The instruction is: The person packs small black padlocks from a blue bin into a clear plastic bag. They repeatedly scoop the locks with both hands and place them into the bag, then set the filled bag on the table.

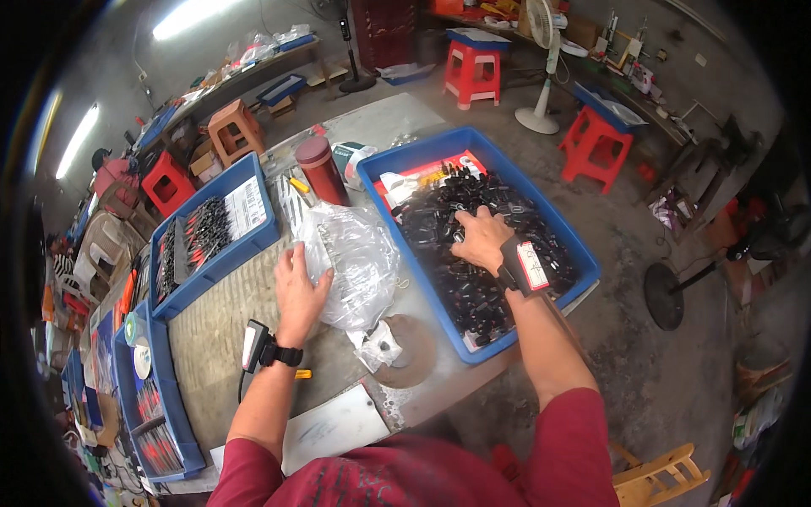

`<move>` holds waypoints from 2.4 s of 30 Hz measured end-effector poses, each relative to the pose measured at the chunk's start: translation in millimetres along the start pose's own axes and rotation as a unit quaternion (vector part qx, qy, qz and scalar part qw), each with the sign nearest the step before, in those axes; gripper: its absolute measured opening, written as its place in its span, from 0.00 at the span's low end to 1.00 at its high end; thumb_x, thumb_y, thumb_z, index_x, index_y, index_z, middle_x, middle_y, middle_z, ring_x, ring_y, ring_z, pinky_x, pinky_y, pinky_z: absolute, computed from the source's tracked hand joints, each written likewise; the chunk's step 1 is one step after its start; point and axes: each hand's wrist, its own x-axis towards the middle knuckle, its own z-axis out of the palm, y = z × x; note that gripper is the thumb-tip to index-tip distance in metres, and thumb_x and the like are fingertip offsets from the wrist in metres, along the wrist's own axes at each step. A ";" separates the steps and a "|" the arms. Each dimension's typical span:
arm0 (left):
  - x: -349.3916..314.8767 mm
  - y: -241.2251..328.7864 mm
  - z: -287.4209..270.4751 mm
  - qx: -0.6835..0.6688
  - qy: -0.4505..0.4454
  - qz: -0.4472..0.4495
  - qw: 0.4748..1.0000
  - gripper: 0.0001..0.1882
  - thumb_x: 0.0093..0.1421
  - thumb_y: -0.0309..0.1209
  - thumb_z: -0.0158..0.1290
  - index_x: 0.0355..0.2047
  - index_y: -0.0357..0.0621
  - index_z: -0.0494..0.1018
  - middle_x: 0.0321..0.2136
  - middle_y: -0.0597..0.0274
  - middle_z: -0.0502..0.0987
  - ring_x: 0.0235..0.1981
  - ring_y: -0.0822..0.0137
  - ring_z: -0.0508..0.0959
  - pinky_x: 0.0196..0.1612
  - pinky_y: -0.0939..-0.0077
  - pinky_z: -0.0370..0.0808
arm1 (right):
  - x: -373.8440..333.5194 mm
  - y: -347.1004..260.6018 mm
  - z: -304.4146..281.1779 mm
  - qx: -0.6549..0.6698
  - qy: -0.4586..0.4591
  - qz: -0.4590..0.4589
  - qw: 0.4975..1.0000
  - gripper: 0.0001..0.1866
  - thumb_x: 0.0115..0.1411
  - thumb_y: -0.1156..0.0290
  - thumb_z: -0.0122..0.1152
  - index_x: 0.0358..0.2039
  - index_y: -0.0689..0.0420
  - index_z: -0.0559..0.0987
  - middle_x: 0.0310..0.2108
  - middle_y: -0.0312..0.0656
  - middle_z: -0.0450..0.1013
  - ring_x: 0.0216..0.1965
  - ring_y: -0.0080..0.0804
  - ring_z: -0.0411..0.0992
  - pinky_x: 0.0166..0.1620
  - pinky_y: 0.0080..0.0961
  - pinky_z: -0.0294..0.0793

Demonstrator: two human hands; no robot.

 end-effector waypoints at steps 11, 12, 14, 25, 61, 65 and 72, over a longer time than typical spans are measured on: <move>23.6 79.0 -3.4 -0.220 -0.063 0.266 0.936 0.24 0.49 0.25 0.55 0.48 0.37 0.66 0.45 0.43 0.68 0.47 0.45 0.70 0.50 0.61 0.69 | 2.4 -2.8 8.4 0.066 0.084 -0.058 0.993 0.27 0.42 0.69 0.62 0.47 0.49 0.74 0.38 0.55 0.69 0.37 0.55 0.71 0.42 0.42 0.73; 24.4 91.0 0.9 -0.245 -0.101 0.277 0.924 0.23 0.50 0.25 0.55 0.48 0.37 0.66 0.45 0.44 0.69 0.47 0.46 0.70 0.50 0.61 0.69 | 1.9 -2.2 6.1 0.070 0.083 -0.047 0.993 0.27 0.42 0.69 0.62 0.47 0.49 0.74 0.38 0.54 0.69 0.37 0.54 0.71 0.42 0.42 0.73; 29.5 114.3 12.9 -0.277 -0.169 0.290 0.901 0.24 0.49 0.27 0.56 0.48 0.36 0.66 0.44 0.43 0.69 0.48 0.46 0.69 0.50 0.61 0.69 | 0.5 -0.2 -0.5 0.076 0.092 -0.038 0.992 0.27 0.42 0.68 0.63 0.47 0.49 0.74 0.37 0.54 0.69 0.37 0.53 0.71 0.42 0.41 0.73; 56.5 171.9 63.6 -0.038 -0.405 0.218 0.887 0.56 0.37 0.56 0.62 0.61 0.36 0.54 0.55 0.39 0.62 0.55 0.39 0.64 0.56 0.55 0.65 | -17.7 25.3 -23.4 -0.001 -0.010 0.100 0.995 0.34 0.51 0.44 0.57 0.55 0.48 0.68 0.53 0.59 0.63 0.52 0.64 0.62 0.52 0.49 0.66; 63.4 95.4 -18.3 -0.532 -0.225 -0.058 0.814 0.37 0.44 0.26 0.61 0.56 0.35 0.60 0.28 0.62 0.73 0.20 0.75 0.72 0.15 0.83 0.66 | 15.7 -117.3 3.7 0.565 0.146 -0.040 0.811 0.10 0.63 0.68 0.50 0.29 0.61 0.75 0.25 0.28 0.68 0.28 0.13 0.63 0.31 0.15 0.64; 51.6 57.2 -31.7 -0.527 -0.213 -0.112 0.815 0.36 0.43 0.22 0.60 0.55 0.36 0.60 0.25 0.62 0.74 0.18 0.75 0.72 0.12 0.84 0.63 | 20.7 -155.6 28.0 0.545 0.107 -0.051 0.830 0.12 0.64 0.66 0.50 0.28 0.61 0.74 0.23 0.29 0.69 0.25 0.14 0.63 0.28 0.17 0.64; 40.5 -6.4 2.2 -0.452 -0.212 -0.130 0.857 0.30 0.44 0.21 0.59 0.51 0.37 0.64 0.29 0.61 0.74 0.23 0.73 0.74 0.15 0.82 0.72 | 20.4 -182.1 61.6 0.514 0.023 -0.099 0.852 0.16 0.60 0.60 0.48 0.34 0.61 0.75 0.30 0.55 0.74 0.33 0.53 0.72 0.36 0.38 0.68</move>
